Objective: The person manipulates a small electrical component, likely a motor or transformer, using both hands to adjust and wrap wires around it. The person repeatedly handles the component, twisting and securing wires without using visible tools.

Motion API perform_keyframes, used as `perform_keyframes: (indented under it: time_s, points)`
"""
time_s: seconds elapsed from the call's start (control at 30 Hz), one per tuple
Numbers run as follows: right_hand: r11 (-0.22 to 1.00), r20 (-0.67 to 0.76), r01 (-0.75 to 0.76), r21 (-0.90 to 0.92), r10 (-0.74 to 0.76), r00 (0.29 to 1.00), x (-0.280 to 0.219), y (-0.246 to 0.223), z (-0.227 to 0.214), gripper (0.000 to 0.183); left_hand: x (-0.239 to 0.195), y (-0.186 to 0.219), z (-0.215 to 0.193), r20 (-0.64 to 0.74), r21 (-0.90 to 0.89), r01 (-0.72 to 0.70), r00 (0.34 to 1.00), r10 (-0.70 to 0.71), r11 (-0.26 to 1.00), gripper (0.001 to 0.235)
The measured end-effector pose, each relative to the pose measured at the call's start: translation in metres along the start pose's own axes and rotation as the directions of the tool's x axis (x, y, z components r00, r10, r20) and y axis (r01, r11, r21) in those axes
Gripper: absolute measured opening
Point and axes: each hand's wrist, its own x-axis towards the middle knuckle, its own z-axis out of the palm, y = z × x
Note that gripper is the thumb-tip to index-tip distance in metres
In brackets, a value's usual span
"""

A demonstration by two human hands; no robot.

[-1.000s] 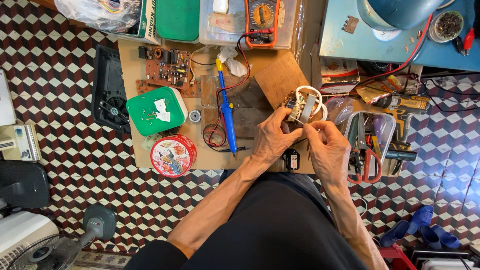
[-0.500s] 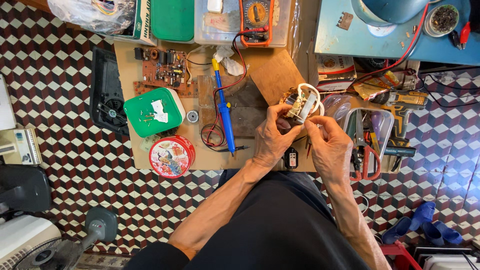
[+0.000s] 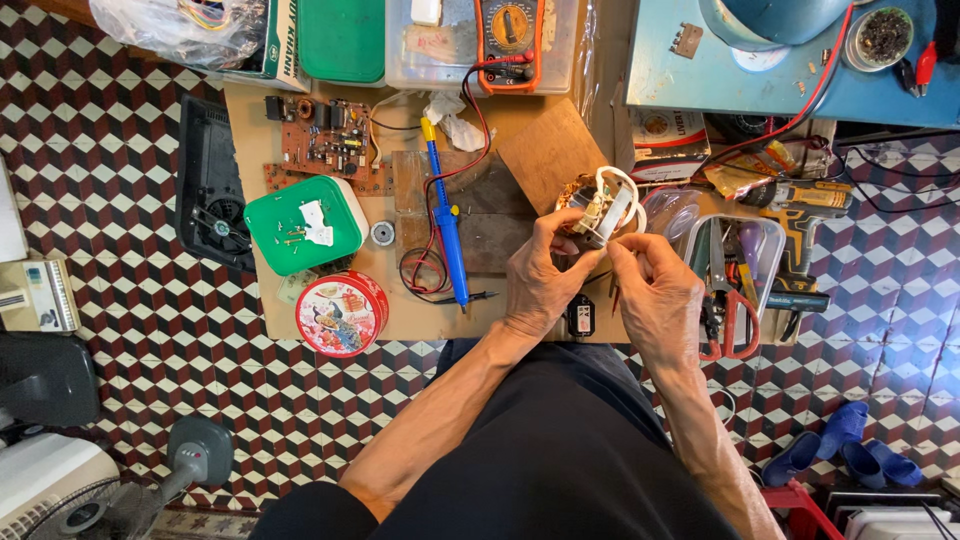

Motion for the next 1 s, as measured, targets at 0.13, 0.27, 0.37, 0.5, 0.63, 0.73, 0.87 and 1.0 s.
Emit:
perform_keyframes:
  time_s: [0.13,0.27,0.37,0.5,0.63,0.73,0.87,1.0]
  points:
    - [1.0,0.0,0.005,-0.018,-0.005,1.0,0.0,0.001,0.0,0.015,0.0,-0.002,0.0,-0.013,0.0,-0.028,1.0,0.028,1.0,0.056]
    - [1.0,0.006,-0.021,-0.006,0.021,1.0,0.001,0.002,0.0,0.015,0.0,0.0,0.0,-0.015,-0.003,-0.02,1.0,0.02,1.0,0.055]
    - [0.997,0.023,-0.07,0.026,0.069,0.997,0.003,0.007,-0.002,0.016,-0.001,0.003,0.0,0.017,-0.041,0.054,0.998,-0.054,0.998,0.054]
    - [0.971,0.085,-0.132,0.197,0.117,0.989,0.014,0.017,-0.002,0.018,-0.002,0.009,0.004,0.045,-0.151,0.117,0.993,-0.111,0.982,0.06]
    - [0.96,0.119,-0.189,0.205,0.167,0.979,0.018,0.022,-0.002,0.018,0.002,0.007,0.001,0.067,-0.034,0.058,0.996,-0.056,0.998,0.049]
    - [0.959,0.11,-0.19,0.212,0.169,0.979,0.021,0.021,-0.001,0.019,0.007,0.007,-0.003,0.159,-0.095,0.118,0.982,-0.102,0.988,0.044]
    - [0.96,0.101,-0.181,0.211,0.163,0.981,0.023,0.017,-0.007,0.02,0.011,0.017,-0.008,0.184,-0.09,0.124,0.977,-0.106,0.988,0.044]
    - [0.966,0.096,-0.166,0.199,0.15,0.984,0.027,0.018,-0.006,0.019,0.013,0.029,-0.017,0.081,0.06,-0.062,0.995,0.057,0.996,0.04]
